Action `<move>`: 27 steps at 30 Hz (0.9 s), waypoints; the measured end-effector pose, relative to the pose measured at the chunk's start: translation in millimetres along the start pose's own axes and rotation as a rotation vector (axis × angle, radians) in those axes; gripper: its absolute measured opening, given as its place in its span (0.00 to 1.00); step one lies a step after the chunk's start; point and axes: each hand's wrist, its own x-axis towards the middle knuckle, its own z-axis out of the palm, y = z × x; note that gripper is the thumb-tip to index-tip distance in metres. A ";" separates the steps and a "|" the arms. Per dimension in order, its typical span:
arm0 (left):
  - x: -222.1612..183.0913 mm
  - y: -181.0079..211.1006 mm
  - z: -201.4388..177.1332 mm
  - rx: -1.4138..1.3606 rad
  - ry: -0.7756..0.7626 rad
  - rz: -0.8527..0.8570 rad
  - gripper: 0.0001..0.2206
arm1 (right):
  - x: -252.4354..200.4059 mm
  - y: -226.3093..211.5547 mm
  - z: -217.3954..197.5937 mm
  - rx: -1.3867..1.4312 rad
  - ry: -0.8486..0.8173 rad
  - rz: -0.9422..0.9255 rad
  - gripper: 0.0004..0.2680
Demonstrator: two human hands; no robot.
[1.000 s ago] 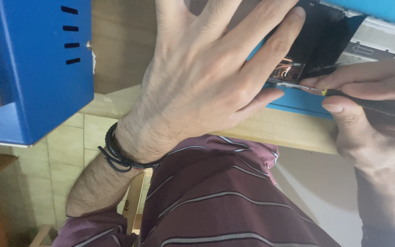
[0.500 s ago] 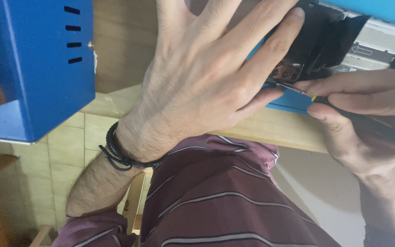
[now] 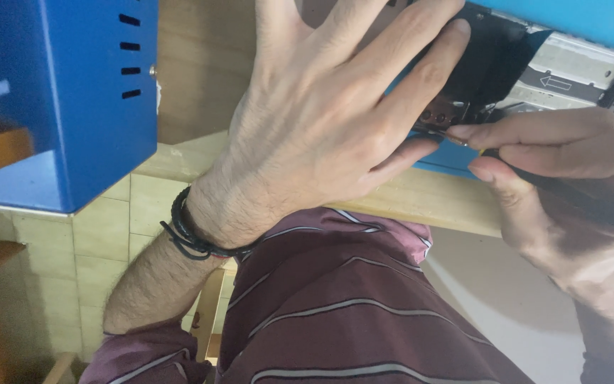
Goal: The person is removing the internal cover of a smartphone by unscrewing several small screws and then prying the cover away from the chassis.
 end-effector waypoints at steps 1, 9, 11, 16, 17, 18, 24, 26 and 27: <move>0.1 -0.6 0.2 -0.007 0.007 0.006 0.36 | 2.0 1.3 0.2 0.024 0.002 -0.083 0.09; 2.8 -0.5 -0.2 -0.023 0.046 0.019 0.34 | 0.8 -1.6 -1.3 0.061 0.021 -0.053 0.09; 2.4 0.0 0.0 0.002 0.026 0.025 0.35 | 3.0 -1.2 -0.4 0.012 -0.013 -0.133 0.11; 3.4 0.8 0.1 -0.005 0.028 0.032 0.35 | -0.8 1.5 4.1 0.014 0.032 -0.165 0.12; 3.4 0.9 -0.1 -0.004 0.026 0.033 0.35 | -2.2 2.4 5.3 0.029 0.055 -0.186 0.11; 3.5 1.3 -0.5 -0.001 0.026 0.035 0.35 | -2.5 3.7 4.1 0.030 0.058 -0.189 0.11; 4.8 1.4 -2.6 -0.054 0.048 0.040 0.34 | -16.0 6.0 6.2 -0.118 -0.005 -0.096 0.11; 5.4 1.4 -2.9 -0.064 0.056 0.038 0.34 | -26.9 18.4 13.2 -0.238 0.085 -0.089 0.08; 5.5 0.6 -3.1 -0.061 0.057 0.041 0.34 | -29.3 24.1 22.9 -0.237 0.089 -0.091 0.08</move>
